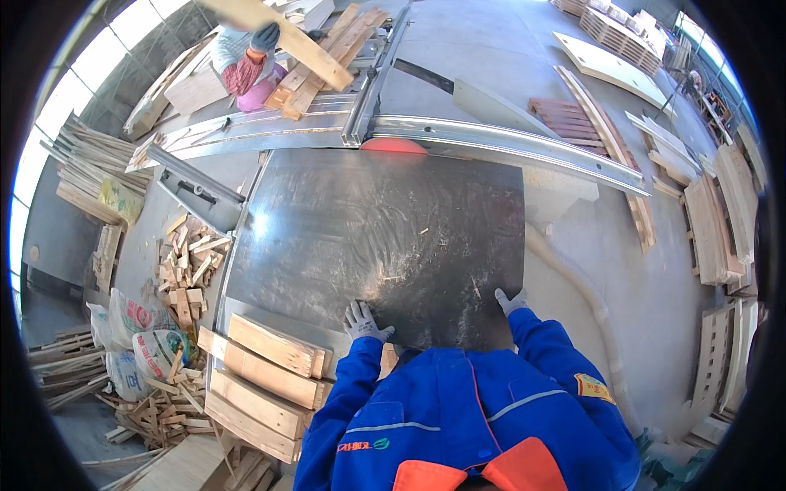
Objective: The person repeatedly picks up small wooden planks from a table saw and stacks them on the floor. The camera wearer handles the planks one at a time, placing them in a growing pile. Another worker is visible in the background also handling wood.
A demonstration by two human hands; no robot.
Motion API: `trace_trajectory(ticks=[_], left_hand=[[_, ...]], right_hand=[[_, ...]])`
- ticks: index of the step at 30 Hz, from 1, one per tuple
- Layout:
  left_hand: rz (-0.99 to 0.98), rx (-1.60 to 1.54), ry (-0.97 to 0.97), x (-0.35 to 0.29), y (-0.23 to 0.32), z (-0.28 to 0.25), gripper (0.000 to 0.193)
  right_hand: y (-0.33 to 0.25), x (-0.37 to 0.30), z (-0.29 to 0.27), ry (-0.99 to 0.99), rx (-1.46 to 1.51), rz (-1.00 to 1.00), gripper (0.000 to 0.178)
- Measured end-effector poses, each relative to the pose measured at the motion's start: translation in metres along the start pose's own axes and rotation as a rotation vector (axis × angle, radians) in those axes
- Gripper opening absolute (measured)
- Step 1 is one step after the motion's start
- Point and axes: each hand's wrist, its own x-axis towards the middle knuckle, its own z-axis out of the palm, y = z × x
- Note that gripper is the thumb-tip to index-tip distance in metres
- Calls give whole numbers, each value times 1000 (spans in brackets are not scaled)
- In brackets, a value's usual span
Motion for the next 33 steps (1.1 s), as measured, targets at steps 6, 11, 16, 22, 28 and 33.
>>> trace_trajectory(ticks=[6,11,16,22,28,33], left_hand=[[9,17,5,1,-1,4,120],[23,27,24,4,-5,11,122],[27,28,33,5,-5,13,122],[13,30,27,4,-3,9,121],[14,34,35,4,-3,8,119],[10,28,29,0,0,3,118]], right_hand=[[-8,-6,-4,-1,34,-14,118],[-8,-5,-4,-48,6,48,120],[-2,-1,2,-12,-20,41,120],[-4,-3,-3,-48,13,37,119],[-10,-8,-8,-78,7,62,122],[-8,-4,-6,-104,3,77,124]])
